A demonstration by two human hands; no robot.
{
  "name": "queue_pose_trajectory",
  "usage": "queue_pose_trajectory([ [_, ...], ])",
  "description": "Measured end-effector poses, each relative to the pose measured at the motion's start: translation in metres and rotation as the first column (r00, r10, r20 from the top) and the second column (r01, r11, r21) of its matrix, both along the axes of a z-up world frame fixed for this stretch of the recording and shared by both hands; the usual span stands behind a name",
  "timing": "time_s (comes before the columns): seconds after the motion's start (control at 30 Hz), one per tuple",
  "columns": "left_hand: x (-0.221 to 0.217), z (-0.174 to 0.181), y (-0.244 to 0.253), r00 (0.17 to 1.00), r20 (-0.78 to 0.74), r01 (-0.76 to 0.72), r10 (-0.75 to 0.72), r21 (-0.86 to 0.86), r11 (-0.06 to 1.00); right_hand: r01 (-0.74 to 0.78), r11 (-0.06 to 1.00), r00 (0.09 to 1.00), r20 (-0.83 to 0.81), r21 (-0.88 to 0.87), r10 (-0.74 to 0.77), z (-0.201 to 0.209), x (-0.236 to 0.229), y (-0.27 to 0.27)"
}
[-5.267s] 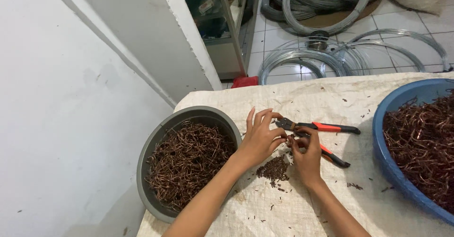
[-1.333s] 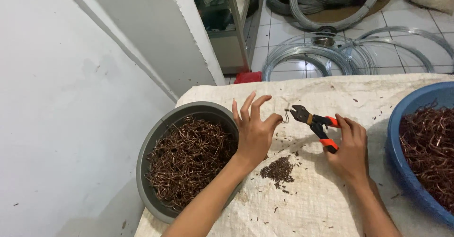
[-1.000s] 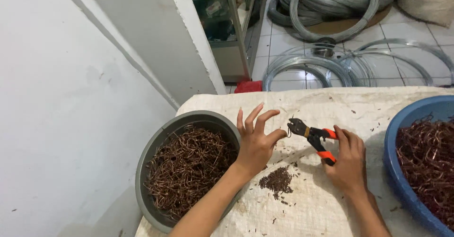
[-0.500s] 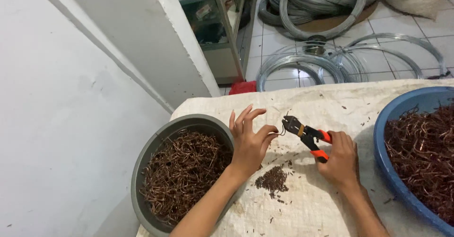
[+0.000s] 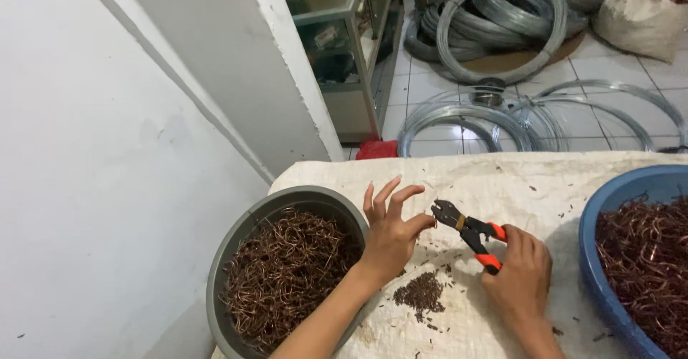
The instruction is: Trimming small brown stems with wire cutters and placing them into a bowl
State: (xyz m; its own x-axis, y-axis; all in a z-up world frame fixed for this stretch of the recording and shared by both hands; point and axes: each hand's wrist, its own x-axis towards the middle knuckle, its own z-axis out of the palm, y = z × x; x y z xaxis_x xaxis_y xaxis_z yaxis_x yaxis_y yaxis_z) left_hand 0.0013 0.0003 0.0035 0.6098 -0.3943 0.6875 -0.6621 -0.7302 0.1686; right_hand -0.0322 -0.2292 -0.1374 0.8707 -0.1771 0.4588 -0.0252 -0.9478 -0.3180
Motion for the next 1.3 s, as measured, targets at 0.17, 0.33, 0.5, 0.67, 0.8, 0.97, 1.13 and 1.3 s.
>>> queue_pose_trajectory([
  [0.17,0.001,-0.005,0.002,0.999,0.014,0.035,-0.035,0.0,0.999,-0.028,0.998,0.999,0.045,-0.056,0.03,0.0,0.0,0.0],
  [0.33,0.001,-0.001,0.004,0.999,0.002,0.049,-0.049,0.0,0.999,0.016,0.984,0.999,0.037,-0.179,-0.01,0.0,0.005,0.001],
  [0.5,-0.002,0.004,0.006,0.999,0.001,0.035,-0.035,0.002,0.999,-0.024,0.994,0.999,-0.041,-0.103,0.02,0.016,-0.001,0.013],
  [0.67,-0.003,0.003,0.006,0.999,0.014,0.036,-0.036,-0.008,0.999,-0.065,0.991,0.983,-0.176,-0.113,0.044,0.021,0.003,0.002],
  [0.8,-0.001,0.001,0.005,0.998,0.026,0.055,-0.054,-0.033,0.998,-0.086,0.996,0.992,-0.091,-0.014,0.084,-0.016,0.01,-0.013],
  [0.97,-0.007,0.011,0.004,0.997,0.007,0.08,-0.079,-0.061,0.995,-0.149,0.986,0.987,-0.042,0.079,0.153,-0.006,0.011,-0.015],
  [1.13,-0.009,0.01,0.0,0.994,-0.036,0.096,-0.1,-0.097,0.991,-0.101,0.991,0.99,-0.091,0.085,0.108,-0.014,0.013,-0.022],
  [1.3,-0.01,0.012,-0.002,0.992,-0.03,0.118,-0.122,-0.12,0.986,-0.152,0.971,0.988,-0.005,0.187,0.156,0.002,0.008,-0.019],
])
